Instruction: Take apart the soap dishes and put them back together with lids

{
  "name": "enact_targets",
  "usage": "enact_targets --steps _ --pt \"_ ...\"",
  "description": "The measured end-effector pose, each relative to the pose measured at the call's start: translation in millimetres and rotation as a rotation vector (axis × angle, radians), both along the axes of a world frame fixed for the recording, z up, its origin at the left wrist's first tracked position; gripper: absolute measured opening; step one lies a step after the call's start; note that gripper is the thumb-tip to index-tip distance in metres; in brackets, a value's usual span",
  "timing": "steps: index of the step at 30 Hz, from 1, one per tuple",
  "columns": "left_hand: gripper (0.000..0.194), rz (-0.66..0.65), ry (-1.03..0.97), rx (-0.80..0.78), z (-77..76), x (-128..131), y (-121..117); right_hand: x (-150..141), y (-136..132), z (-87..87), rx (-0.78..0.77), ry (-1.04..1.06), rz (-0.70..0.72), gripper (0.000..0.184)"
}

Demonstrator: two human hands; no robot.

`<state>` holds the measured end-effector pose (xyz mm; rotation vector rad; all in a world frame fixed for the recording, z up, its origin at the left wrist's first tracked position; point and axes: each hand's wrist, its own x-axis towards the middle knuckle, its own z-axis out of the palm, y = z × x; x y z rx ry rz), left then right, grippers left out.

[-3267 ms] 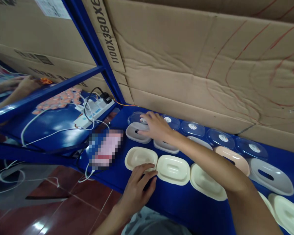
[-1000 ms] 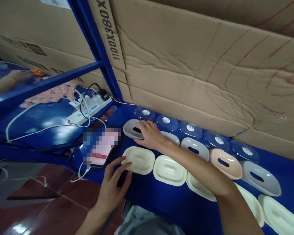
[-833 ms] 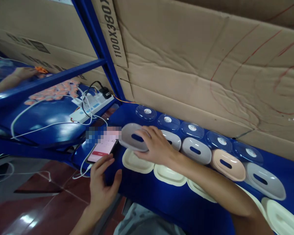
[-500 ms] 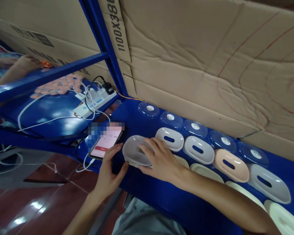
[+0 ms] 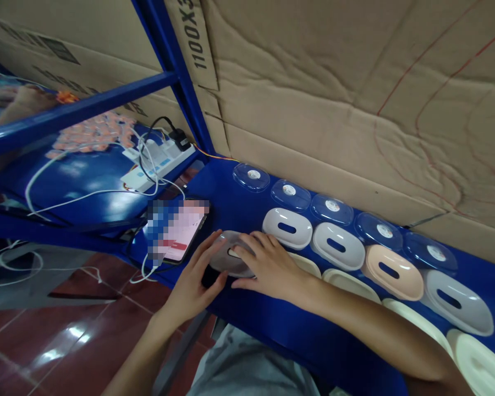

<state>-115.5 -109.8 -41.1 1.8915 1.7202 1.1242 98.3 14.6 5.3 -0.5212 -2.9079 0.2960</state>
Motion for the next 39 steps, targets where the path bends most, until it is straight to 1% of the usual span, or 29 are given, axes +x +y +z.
enact_targets --steps 2,4,6,7,8,9,11,12,14,16,18,20,22,24,27,29,30,32,35,39 --pt "0.062 0.009 0.004 -0.01 -1.6 0.4 0.5 -3.9 11.9 13.5 -0.041 0.03 -0.007 0.071" --pt "0.058 0.021 0.014 -0.012 -2.7 0.9 0.9 -14.8 32.3 26.2 -0.045 0.064 -0.051 0.064" --pt "0.055 0.022 0.029 -0.006 -3.0 1.1 1.1 -32.5 61.2 34.4 -0.011 0.056 -0.155 0.058" --pt "0.053 0.022 0.037 -0.001 -2.9 1.2 1.1 -43.0 78.0 36.0 0.004 0.028 -0.23 0.057" --pt "0.052 0.022 0.042 0.005 -2.9 1.1 1.0 -53.8 95.5 35.6 0.005 -0.012 -0.323 0.058" --pt "0.051 0.021 0.047 0.012 -2.7 1.1 0.8 -64.2 112.9 33.6 0.001 -0.034 -0.384 0.063" --pt "0.048 0.017 0.058 0.019 -2.4 0.9 0.2 -82.1 144.8 26.2 -0.017 -0.063 -0.465 0.075" --pt "0.047 0.014 0.062 0.018 -2.3 0.9 -0.2 -89.0 157.7 21.8 -0.03 -0.072 -0.49 0.079" --pt "0.046 0.014 0.057 0.013 -1.7 1.0 -1.0 -97.5 175.3 14.4 -0.056 -0.085 -0.519 0.079" --pt "0.049 0.017 0.033 0.016 -1.0 1.2 -1.6 -98.0 180.5 11.3 -0.073 -0.08 -0.516 0.074" --pt "0.055 0.016 -0.01 0.029 -0.4 1.0 -1.8 -89.4 173.0 13.3 -0.072 -0.052 -0.489 0.071" --pt "0.062 0.015 -0.076 0.047 -0.5 0.2 -2.0 -71.6 153.2 18.6 -0.058 -0.004 -0.449 0.07" --pt "0.07 0.023 -0.157 0.07 -1.5 -1.1 -2.5 -47.0 121.8 23.8 -0.045 0.074 -0.401 0.069" --pt "0.076 0.022 -0.23 0.087 -3.3 -2.3 -3.4 -20.7 82.3 26.2 -0.049 0.234 -0.323 0.064" --pt "0.083 -0.001 -0.282 0.074 -5.1 -3.3 -4.6 9.4 23.3 21.7 -0.097 0.217 -0.272 0.06" --pt "0.085 -0.012 -0.282 0.058 -4.5 -3.6 -4.6 18.7 -5.2 14.2 -0.099 0.206 -0.239 0.059" --pt "0.084 -0.015 -0.276 0.055 -3.8 -3.7 -4.4 20.5 -14.7 9.8 -0.092 0.207 -0.225 0.059" --pt "0.078 -0.018 -0.259 0.059 -2.2 -3.9 -3.5 20.3 -25.0 1.3 -0.079 0.213 -0.21 0.059" --pt "0.065 -0.033 -0.22 0.061 -1.0 -4.2 -1.9 17.2 -27.4 -7.7 -0.083 0.216 -0.203 0.058" --pt "0.06 -0.022 -0.168 0.037 -1.6 -4.3 -0.4 15.1 -27.7 -11.4 -0.099 0.203 -0.216 0.06"
